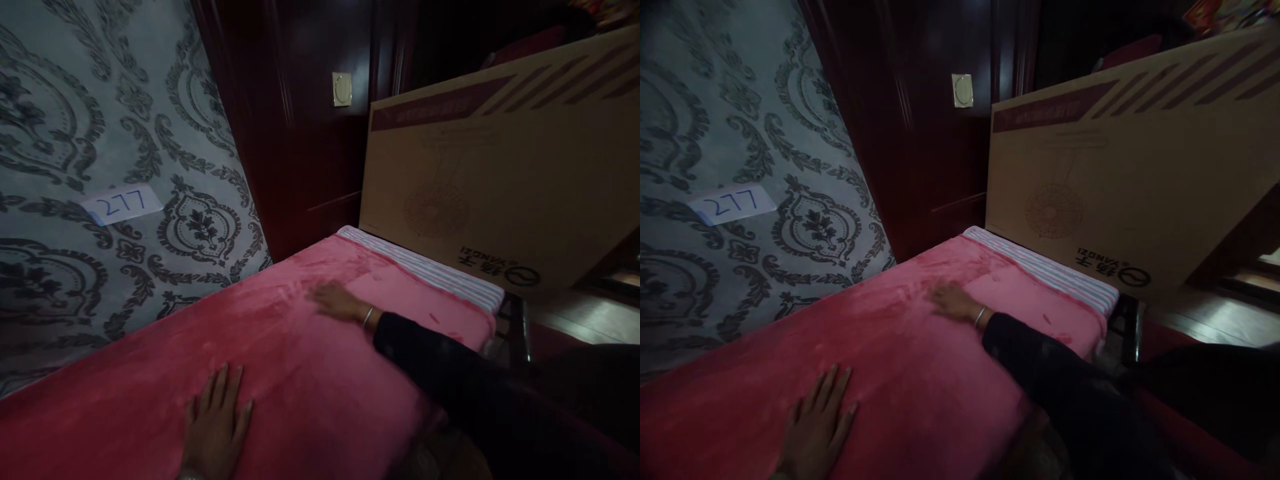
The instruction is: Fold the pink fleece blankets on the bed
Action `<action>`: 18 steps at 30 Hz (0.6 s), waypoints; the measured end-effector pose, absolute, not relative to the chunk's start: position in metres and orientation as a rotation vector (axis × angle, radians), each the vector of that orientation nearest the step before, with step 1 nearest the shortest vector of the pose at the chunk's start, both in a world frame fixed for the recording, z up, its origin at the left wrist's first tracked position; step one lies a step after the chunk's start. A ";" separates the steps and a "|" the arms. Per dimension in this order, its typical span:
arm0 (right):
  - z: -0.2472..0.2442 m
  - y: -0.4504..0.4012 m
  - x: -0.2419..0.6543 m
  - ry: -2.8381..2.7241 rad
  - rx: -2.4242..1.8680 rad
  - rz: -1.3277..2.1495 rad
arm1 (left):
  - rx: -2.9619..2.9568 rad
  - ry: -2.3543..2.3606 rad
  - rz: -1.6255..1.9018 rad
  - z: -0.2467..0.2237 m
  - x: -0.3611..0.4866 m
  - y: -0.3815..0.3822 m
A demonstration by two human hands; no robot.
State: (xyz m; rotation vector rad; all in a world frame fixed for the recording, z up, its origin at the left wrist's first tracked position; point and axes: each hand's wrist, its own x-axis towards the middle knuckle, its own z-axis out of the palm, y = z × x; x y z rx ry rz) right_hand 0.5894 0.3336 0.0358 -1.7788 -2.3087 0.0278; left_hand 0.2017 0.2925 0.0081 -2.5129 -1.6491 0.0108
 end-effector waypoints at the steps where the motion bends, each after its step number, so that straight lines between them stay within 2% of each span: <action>1: 0.039 0.336 0.618 -2.221 -1.922 0.037 | -2.515 -1.655 0.015 0.009 0.202 0.292; 6: 0.053 0.323 0.745 -1.571 -2.575 0.051 | -2.510 -1.655 -0.074 0.014 0.208 0.282; 9: 0.061 0.325 0.753 -1.382 -2.684 0.007 | -2.505 -1.651 -0.102 0.014 0.208 0.281; 13: 0.061 0.356 0.665 -1.783 -2.330 -0.095 | -2.513 -1.668 -0.059 0.006 0.203 0.287; 15: 0.051 0.371 0.602 -2.246 -1.860 -0.018 | -2.516 -1.668 -0.052 0.003 0.200 0.288; 18: 0.033 0.390 0.538 -2.612 -1.348 0.094 | -2.507 -1.651 -0.073 0.002 0.198 0.286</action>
